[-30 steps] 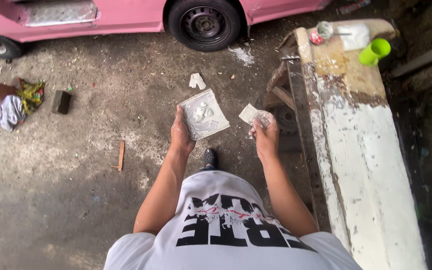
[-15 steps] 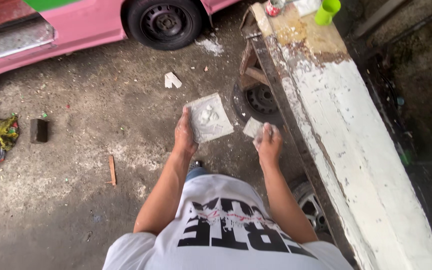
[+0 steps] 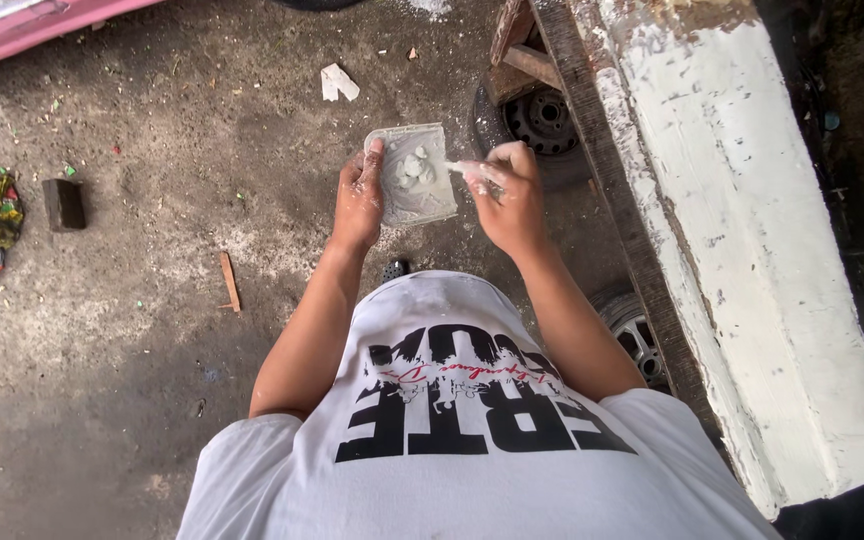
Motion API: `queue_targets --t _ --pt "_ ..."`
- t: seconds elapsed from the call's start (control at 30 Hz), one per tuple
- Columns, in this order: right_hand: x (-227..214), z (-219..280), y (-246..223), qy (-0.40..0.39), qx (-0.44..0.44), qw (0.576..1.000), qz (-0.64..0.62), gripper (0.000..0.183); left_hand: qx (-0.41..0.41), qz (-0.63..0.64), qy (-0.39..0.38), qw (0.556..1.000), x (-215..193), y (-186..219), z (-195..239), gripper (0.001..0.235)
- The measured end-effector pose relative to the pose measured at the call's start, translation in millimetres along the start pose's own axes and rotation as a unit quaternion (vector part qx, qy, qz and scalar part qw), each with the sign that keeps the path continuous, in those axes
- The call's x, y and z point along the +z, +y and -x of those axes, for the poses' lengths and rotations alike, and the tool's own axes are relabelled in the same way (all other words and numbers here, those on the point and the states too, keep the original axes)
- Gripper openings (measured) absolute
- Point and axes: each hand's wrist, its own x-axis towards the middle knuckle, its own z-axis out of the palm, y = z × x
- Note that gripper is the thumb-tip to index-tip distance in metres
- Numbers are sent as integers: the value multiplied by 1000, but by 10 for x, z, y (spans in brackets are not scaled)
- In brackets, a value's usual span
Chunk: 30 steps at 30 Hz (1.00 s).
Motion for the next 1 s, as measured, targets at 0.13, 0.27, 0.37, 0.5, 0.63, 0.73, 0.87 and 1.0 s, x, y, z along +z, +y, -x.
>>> queue_targets --t 0.13,0.27,0.37,0.5,0.63,0.73,0.87,1.0 --pt "323 20 -43 27 -26 999 -15 14 -25 12 -5 1000 -38 24 -6 59" --pt "580 32 110 36 30 992 -115 13 -63 27 -22 997 -137 -4 -96 59" --pt "655 -4 159 32 51 987 -147 14 -53 45 -55 996 -218 18 -154 61" --pt "681 -31 98 -43 67 992 -94 20 -81 -136 32 987 -248 70 -142 61" --pt "778 -13 -13 -99 -10 994 -51 34 -50 -160 27 985 -258 141 -116 60" --pt "815 22 -18 -97 -68 992 -44 38 -12 -160 11 987 -260 176 -128 61" --pt "808 108 6 -2 -14 999 -35 37 29 -135 19 990 -194 143 -123 59" --pt "887 232 -82 0 107 992 -67 37 9 -227 34 973 -82 78 -60 59"
